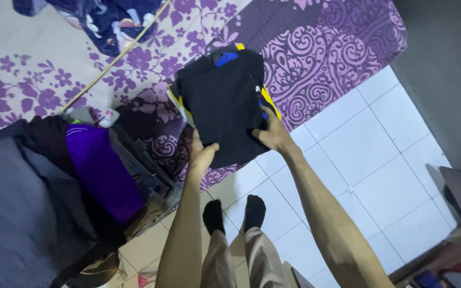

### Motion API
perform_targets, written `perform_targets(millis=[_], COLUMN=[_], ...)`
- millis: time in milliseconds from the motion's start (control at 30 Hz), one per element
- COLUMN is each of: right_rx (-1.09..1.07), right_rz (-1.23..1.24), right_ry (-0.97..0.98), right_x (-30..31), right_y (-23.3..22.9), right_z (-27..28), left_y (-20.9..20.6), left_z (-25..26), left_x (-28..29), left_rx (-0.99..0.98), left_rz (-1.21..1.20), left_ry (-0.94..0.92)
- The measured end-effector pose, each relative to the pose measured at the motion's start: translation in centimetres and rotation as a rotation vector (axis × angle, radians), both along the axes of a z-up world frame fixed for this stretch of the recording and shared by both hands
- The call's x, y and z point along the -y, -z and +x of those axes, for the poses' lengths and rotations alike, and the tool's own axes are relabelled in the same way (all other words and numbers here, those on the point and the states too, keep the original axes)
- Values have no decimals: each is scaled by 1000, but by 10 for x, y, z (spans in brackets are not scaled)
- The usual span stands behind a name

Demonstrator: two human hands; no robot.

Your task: The person folds several shirts on a bed and places them into a wooden wardrobe. The shirts include a black shirt, a blue shirt, and a black shirt with yellow accents. The person repeatedly picks up shirts, folds them, and stacks them in the wardrobe.

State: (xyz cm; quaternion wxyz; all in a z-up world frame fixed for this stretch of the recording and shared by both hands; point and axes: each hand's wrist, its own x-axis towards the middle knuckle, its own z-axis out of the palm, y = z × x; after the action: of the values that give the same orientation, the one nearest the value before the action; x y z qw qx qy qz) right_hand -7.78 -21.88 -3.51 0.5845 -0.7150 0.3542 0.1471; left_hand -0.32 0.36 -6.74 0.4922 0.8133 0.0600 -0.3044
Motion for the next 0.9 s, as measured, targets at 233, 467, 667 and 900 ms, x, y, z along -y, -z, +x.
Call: perform_targets(millis=[233,467,667,900], right_rx=[-131,-210,-111,-38], right_rz=[-177,-65,-9,-97], right_ry=[59,-26,51,-42], right_x=[6,-11,-21,-27], right_y=[45,-11,-41,-32], right_z=[3,8,9,12], left_y=[-18,-27,-40,-32], left_z=[21,17,19,20], left_x=[3,4,0,1], left_rx=[-230,-129,-106,-71], left_rz=[196,99,50,96], left_ry=[89,-7,21,63])
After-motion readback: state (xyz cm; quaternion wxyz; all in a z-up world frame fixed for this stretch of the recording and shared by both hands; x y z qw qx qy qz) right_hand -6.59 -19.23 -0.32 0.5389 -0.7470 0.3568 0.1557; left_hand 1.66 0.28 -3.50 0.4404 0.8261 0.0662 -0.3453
